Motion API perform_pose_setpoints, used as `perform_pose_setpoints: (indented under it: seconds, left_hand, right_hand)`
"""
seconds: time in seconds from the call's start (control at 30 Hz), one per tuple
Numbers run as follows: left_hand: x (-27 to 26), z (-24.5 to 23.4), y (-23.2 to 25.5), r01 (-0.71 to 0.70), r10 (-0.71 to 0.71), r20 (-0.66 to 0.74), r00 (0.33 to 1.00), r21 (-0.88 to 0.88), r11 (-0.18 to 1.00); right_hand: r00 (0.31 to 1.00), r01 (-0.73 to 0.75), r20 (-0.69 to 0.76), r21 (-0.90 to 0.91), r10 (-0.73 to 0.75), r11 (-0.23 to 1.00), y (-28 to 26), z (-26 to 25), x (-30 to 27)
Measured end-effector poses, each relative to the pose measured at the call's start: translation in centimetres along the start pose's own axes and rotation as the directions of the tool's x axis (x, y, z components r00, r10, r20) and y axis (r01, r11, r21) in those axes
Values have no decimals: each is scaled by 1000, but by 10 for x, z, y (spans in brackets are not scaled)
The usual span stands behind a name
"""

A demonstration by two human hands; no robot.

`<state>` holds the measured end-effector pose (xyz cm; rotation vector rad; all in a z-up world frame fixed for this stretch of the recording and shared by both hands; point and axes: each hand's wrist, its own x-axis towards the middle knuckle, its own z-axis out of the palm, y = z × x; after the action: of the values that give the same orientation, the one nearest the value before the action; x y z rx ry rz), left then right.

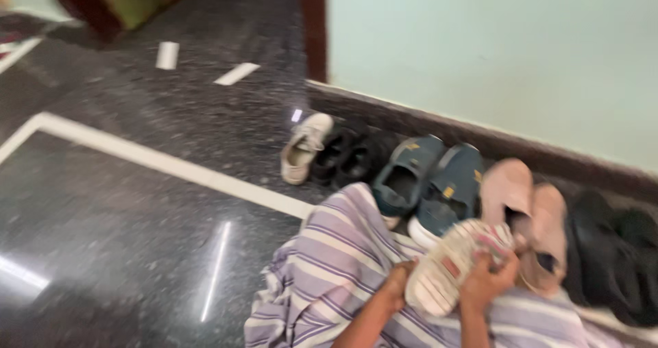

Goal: The person sits on the floor and scrubs a white sneaker with a small cloth, focusing on the sole and upper. They then switch to a black shoe and continue scrubbing the sole and sides with the same cloth.

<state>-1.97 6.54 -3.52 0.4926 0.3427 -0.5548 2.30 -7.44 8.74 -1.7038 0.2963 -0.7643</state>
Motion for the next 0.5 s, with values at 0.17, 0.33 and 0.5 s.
perform_pose_setpoints:
  seconds: [0.17,0.33,0.5]
  left_hand:
    - [14,-22,-26,-57,56,-8,998,-94,994]
    - [2,-38,-15,-72,70,-18,997,-75,995]
    - [-10,-21,1,14,-20,-48,999,-113,993]
  right_hand:
    - [992,127,35,-251,-122,960,-23,15,5]
    - [997,-57,-47,64,60,996,-39,35,0]
    - [996,85,26,37,-86,996,-62,25,2]
